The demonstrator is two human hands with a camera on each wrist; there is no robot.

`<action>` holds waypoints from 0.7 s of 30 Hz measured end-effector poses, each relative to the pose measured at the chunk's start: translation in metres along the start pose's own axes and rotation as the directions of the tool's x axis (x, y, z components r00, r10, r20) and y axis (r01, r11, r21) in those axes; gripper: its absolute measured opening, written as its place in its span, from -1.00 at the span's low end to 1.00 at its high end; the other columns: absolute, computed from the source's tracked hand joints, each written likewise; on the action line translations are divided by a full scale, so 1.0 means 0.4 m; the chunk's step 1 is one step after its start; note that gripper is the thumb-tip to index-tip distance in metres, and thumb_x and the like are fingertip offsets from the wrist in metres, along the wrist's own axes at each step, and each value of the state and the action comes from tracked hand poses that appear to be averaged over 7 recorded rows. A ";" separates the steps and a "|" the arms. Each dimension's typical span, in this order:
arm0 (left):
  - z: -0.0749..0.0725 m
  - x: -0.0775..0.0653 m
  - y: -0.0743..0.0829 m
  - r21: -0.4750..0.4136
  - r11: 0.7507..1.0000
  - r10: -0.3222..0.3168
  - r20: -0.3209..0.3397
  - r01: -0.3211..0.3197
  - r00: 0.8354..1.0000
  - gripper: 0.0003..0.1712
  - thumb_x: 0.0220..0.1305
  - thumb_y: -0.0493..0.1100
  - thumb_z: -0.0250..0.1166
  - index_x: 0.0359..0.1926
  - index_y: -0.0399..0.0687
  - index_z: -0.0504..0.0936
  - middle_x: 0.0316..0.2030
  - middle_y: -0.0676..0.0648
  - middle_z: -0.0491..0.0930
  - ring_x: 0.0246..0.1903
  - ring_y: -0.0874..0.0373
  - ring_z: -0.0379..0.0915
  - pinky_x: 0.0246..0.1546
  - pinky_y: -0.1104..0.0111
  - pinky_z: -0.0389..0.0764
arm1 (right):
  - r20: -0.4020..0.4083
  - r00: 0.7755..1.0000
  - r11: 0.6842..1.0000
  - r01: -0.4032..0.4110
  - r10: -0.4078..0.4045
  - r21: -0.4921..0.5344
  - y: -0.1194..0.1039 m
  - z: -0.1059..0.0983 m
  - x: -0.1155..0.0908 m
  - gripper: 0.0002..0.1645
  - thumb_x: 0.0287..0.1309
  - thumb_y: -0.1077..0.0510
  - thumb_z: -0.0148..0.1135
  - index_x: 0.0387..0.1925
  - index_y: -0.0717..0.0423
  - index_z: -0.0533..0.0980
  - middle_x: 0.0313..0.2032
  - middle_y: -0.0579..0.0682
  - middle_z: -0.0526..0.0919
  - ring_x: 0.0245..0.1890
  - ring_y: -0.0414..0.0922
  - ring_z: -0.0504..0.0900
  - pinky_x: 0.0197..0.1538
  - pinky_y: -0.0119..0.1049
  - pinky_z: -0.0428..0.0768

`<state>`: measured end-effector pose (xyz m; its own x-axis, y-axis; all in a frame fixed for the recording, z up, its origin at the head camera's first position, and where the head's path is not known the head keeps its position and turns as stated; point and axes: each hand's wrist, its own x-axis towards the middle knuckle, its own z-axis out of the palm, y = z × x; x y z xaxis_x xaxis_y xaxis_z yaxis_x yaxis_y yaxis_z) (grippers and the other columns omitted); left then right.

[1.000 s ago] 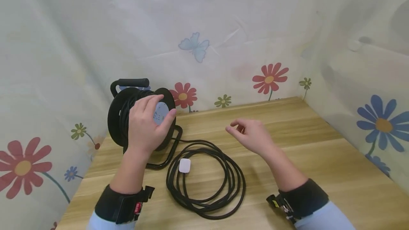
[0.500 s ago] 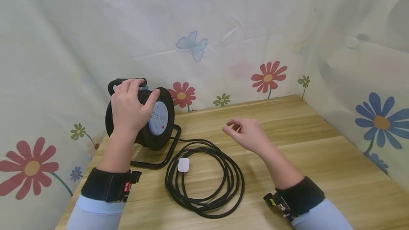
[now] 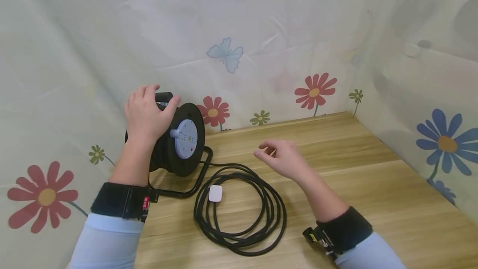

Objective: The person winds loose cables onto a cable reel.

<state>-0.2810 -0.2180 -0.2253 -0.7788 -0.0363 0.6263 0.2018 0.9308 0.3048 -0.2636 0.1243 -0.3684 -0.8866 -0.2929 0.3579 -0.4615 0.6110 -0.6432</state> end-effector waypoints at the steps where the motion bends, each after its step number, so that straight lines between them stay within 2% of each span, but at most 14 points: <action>1: -0.001 0.003 -0.001 0.006 1.000 -0.016 0.013 0.016 1.000 -0.08 0.36 0.44 0.04 0.42 -0.16 0.37 0.37 -0.30 0.33 0.32 -0.33 0.17 0.27 -0.24 0.14 | 0.002 1.000 1.000 0.001 -0.001 0.005 -0.001 0.003 0.001 -0.54 0.33 -0.18 0.29 0.03 0.06 0.66 -0.25 -0.06 0.73 -0.32 -0.15 0.68 -0.28 -0.21 0.64; 6: 0.002 0.023 -0.008 0.057 0.996 -0.075 0.085 0.070 0.994 -0.02 0.37 0.49 -0.04 0.49 -0.12 0.30 0.42 -0.30 0.26 0.36 -0.34 0.11 0.29 -0.26 0.11 | 0.010 1.000 1.000 -0.005 0.004 0.025 -0.010 0.016 0.006 -0.55 0.33 -0.18 0.30 0.03 0.04 0.66 -0.26 -0.08 0.73 -0.32 -0.13 0.67 -0.28 -0.21 0.63; 12: 0.011 0.046 -0.016 0.153 0.987 -0.073 0.161 0.048 0.984 -0.06 0.40 0.49 -0.10 0.46 -0.10 0.34 0.42 -0.32 0.25 0.37 -0.35 0.10 0.27 -0.28 0.15 | 0.032 0.999 0.999 -0.004 0.003 0.033 -0.022 0.034 0.015 -0.53 0.34 -0.20 0.28 0.05 0.03 0.65 -0.24 -0.09 0.72 -0.29 -0.11 0.67 -0.27 -0.22 0.63; 21: 0.019 0.085 -0.015 0.217 0.974 -0.115 0.248 0.060 0.962 -0.02 0.40 0.51 -0.17 0.42 -0.19 0.38 0.39 -0.37 0.27 0.37 -0.37 0.08 0.26 -0.29 0.14 | 0.025 0.999 0.999 0.020 -0.022 0.046 -0.037 0.050 0.024 -0.54 0.33 -0.20 0.28 0.03 0.02 0.66 -0.27 -0.10 0.73 -0.33 -0.16 0.66 -0.26 -0.21 0.63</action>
<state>-0.3134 -0.2219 -0.2112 -0.9195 -0.0514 0.3898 0.0208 0.9837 0.1788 -0.2660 0.0977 -0.3690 -0.8770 -0.3240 0.3549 -0.4804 0.5702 -0.6664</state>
